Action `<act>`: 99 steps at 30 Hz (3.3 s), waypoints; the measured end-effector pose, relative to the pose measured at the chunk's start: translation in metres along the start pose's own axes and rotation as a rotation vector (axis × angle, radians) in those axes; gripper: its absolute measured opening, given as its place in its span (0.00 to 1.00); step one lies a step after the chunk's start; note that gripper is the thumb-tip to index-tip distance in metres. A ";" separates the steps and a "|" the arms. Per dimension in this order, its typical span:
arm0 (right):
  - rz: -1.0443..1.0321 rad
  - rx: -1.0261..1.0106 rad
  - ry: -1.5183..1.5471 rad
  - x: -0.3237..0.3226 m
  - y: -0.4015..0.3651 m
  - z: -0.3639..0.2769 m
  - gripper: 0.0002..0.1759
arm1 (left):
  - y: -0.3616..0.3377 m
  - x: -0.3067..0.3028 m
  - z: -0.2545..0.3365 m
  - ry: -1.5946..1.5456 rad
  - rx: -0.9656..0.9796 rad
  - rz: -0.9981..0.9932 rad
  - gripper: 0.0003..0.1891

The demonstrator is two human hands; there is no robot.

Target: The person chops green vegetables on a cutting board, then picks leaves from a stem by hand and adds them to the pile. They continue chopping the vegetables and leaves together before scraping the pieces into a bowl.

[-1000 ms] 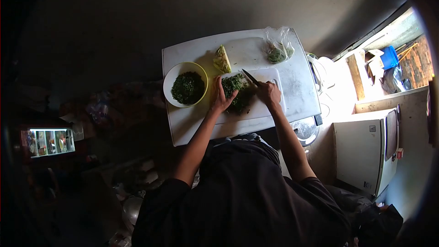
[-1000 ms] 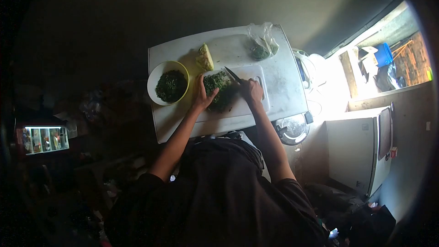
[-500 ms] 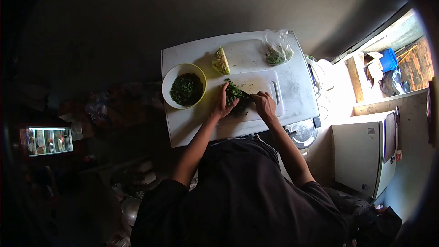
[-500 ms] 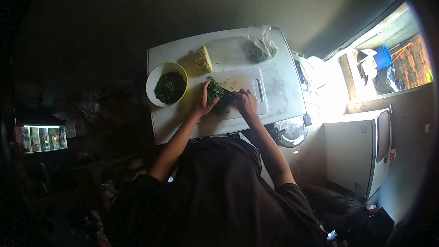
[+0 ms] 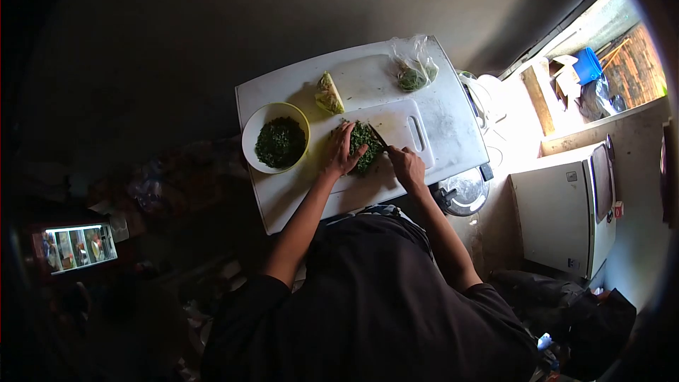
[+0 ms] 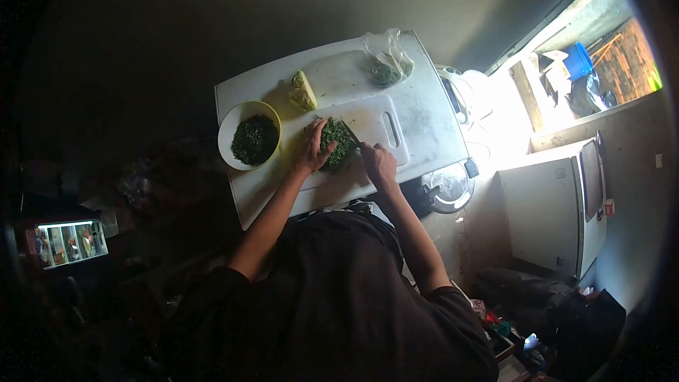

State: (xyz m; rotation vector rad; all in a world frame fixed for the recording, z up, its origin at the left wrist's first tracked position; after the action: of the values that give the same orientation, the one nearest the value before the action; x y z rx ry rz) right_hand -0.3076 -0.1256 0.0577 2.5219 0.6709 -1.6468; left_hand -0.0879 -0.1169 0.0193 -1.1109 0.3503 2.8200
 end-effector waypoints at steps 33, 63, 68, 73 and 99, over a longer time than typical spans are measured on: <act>-0.115 0.018 0.693 0.012 -0.014 -0.099 0.10 | 0.014 0.006 0.023 -0.224 -0.093 -0.133 0.42; -0.217 0.124 0.783 -0.042 -0.036 -0.139 0.12 | 0.003 -0.040 0.067 -0.296 0.007 -0.043 0.42; -0.099 -0.083 0.661 -0.053 -0.025 -0.177 0.13 | 0.000 -0.098 0.075 -0.263 0.043 0.075 0.38; -0.130 -0.215 0.632 -0.044 -0.001 -0.232 0.12 | -0.022 -0.165 0.057 -0.150 0.073 0.259 0.37; -0.615 -0.145 0.767 -0.007 0.073 -0.241 0.15 | -0.095 -0.167 0.010 0.113 -0.014 0.098 0.39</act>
State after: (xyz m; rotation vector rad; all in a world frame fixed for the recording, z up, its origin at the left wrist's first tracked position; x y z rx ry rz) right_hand -0.0750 -0.1272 0.1537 2.9680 1.6764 -0.5645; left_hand 0.0436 -0.0219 0.1237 -1.2940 0.4058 2.8542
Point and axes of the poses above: each hand's wrist, its own y-axis towards the middle knuckle, its own x-axis out of the palm, z = x × y, the point moved 4 cm from there along y, towards the middle knuckle, and after that the axes turned 12 degrees about -z, right-handed, at the moved point
